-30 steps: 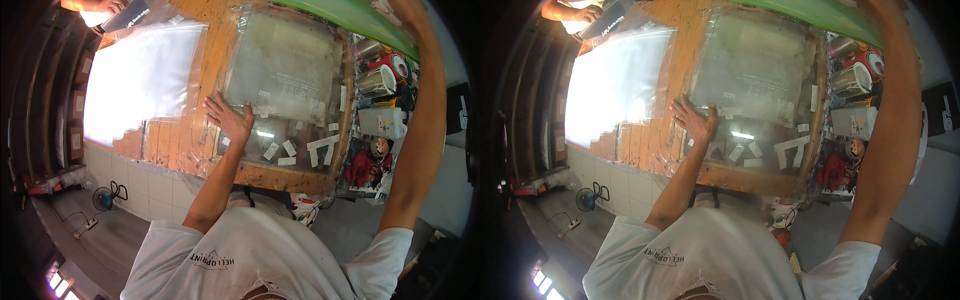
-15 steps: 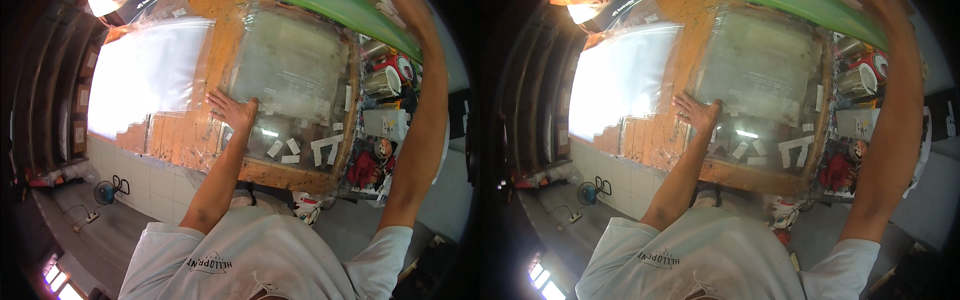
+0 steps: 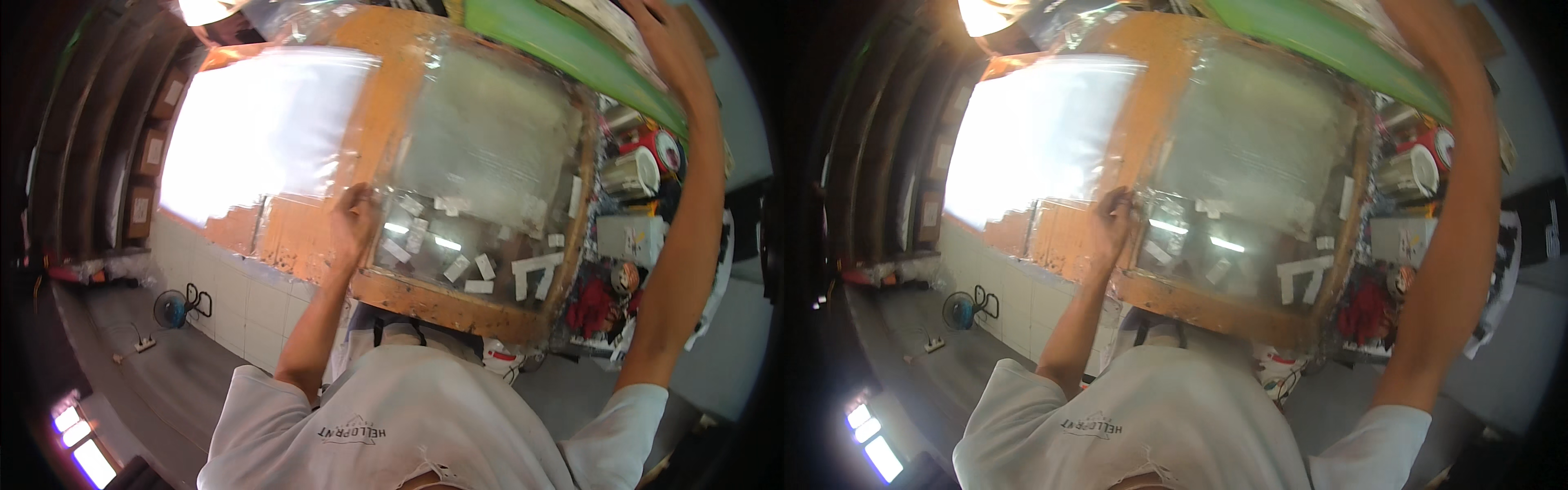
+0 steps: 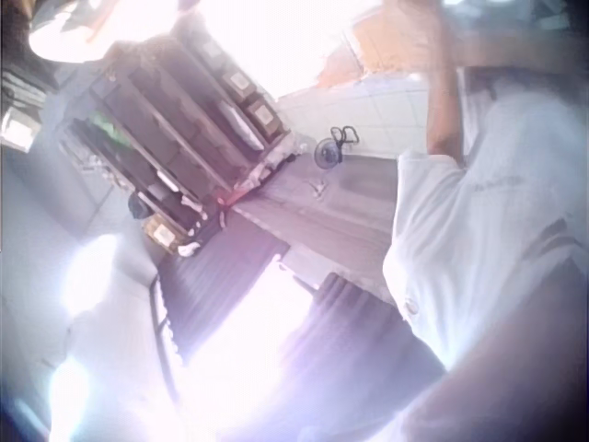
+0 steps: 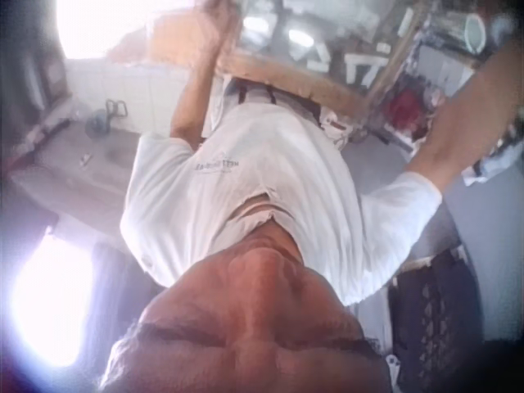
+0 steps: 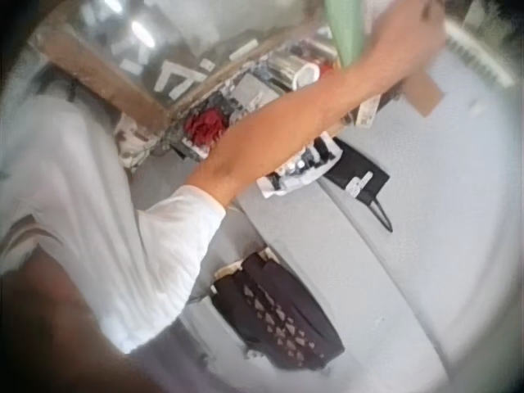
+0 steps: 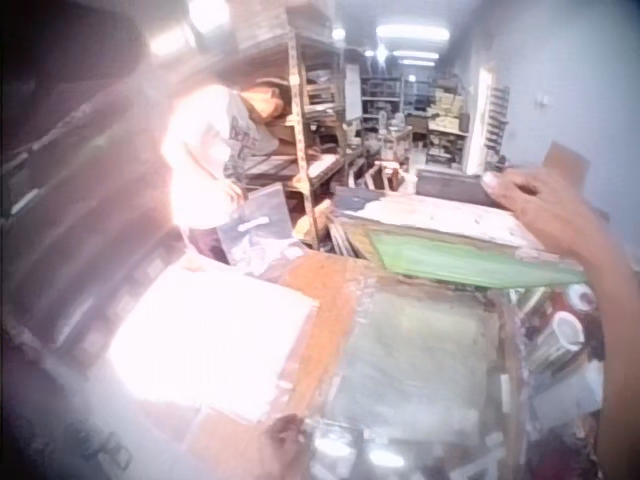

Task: The person performs screen printing on clear plastic bags by placing a bag on a flat surface, lowering the screen, and pulling a squeegee across the mesh to apply ink, repeating this process for several bags.

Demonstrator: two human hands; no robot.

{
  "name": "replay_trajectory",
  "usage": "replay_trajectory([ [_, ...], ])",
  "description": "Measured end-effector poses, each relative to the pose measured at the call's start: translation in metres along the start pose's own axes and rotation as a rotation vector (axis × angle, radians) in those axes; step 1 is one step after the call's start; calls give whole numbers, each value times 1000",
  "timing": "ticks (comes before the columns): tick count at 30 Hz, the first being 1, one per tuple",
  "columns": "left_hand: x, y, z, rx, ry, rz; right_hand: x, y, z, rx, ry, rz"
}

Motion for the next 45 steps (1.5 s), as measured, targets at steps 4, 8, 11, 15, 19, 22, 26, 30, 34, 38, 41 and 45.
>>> replay_trajectory([
  [4, 10, 107, 84, -462, -402, 374, -21, -18, 25, -147, 131, 113],
  [8, 24, 117, 120, -381, -206, 1046, -43, -31, 43, 57, -35, 171],
  [11, 25, 82, 89, -319, -216, 1040, -46, -25, 48, 28, 26, 135],
  [15, 18, 52, 45, -351, -111, 868, -42, -18, 46, 4, 52, 114],
  [19, -8, 26, 36, -415, -328, 725, -29, -15, 41, -33, 71, 79],
  [22, -27, -28, 30, -155, -597, 888, -11, -4, 36, -176, 89, 50],
  [26, -60, -135, 11, 8, -793, 698, 5, 7, 32, 24, -21, 36],
  [30, -96, -227, -13, 196, -860, 630, 9, 22, 35, 160, -8, 96],
  [34, -122, -280, -47, 265, -940, 603, 1, 29, 34, 237, 3, 157],
  [38, -130, -294, -72, 325, -915, 550, -6, 28, 29, 164, 56, 207],
  [41, -126, -286, -79, 395, -835, 424, -11, 26, 26, 129, 70, 238],
  [45, -111, -259, -86, 308, -840, 572, -15, 27, 24, 86, 89, 260],
])
Point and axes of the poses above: each hand's wrist, its own z-axis towards the middle knuckle, its own y-axis out of the back of the hand, x = y × z, the point moved 3 cm from there along z, towards the middle knuckle, and after that the axes turned 10 degrees about -x, right-handed, at the moved point
